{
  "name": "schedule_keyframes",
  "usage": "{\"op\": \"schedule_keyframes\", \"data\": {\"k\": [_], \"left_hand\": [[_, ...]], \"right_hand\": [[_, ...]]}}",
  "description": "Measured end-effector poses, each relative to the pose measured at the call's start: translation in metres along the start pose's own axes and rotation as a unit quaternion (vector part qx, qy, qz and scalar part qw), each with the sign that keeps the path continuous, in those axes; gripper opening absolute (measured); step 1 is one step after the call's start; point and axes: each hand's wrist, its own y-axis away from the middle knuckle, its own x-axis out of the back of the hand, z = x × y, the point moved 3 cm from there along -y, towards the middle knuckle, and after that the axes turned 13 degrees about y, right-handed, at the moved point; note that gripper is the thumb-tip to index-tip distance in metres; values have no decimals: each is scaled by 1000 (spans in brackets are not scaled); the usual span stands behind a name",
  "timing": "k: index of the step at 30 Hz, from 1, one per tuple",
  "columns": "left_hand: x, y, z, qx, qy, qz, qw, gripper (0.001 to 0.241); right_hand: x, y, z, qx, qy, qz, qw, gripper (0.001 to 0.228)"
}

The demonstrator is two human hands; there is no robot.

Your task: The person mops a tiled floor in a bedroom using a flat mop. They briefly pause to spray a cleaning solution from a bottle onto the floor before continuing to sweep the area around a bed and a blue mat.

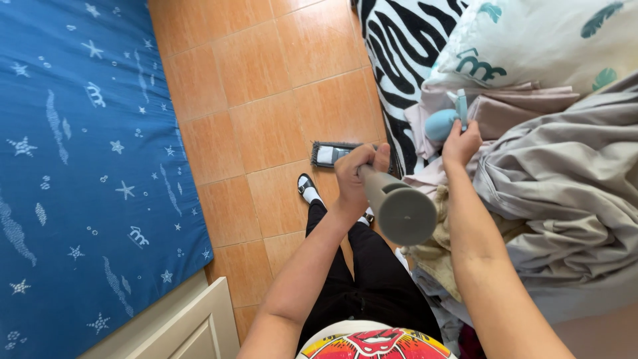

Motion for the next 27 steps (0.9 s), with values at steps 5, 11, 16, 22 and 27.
{"op": "schedule_keyframes", "data": {"k": [5,11,16,22,27], "left_hand": [[3,3,-4,-20,-2,2,1000,43],[2,0,-4,0,14,-1,1000,43],[-1,-6,-7,-28,-3,-6,1000,40],[-6,-7,-15,-17,15,-2,1000,40],[-13,-9,-13,-8,12,-25,1000,38]], "right_hand": [[-20,-18,3,-84,24,-75,993,21],[-7,-28,-18,-227,-88,-172,954,25],[-47,-12,36,-277,-145,-181,933,22],[-57,-6,74,-352,-95,-88,927,52],[10,-17,-9,-207,20,-34,978,68]]}}
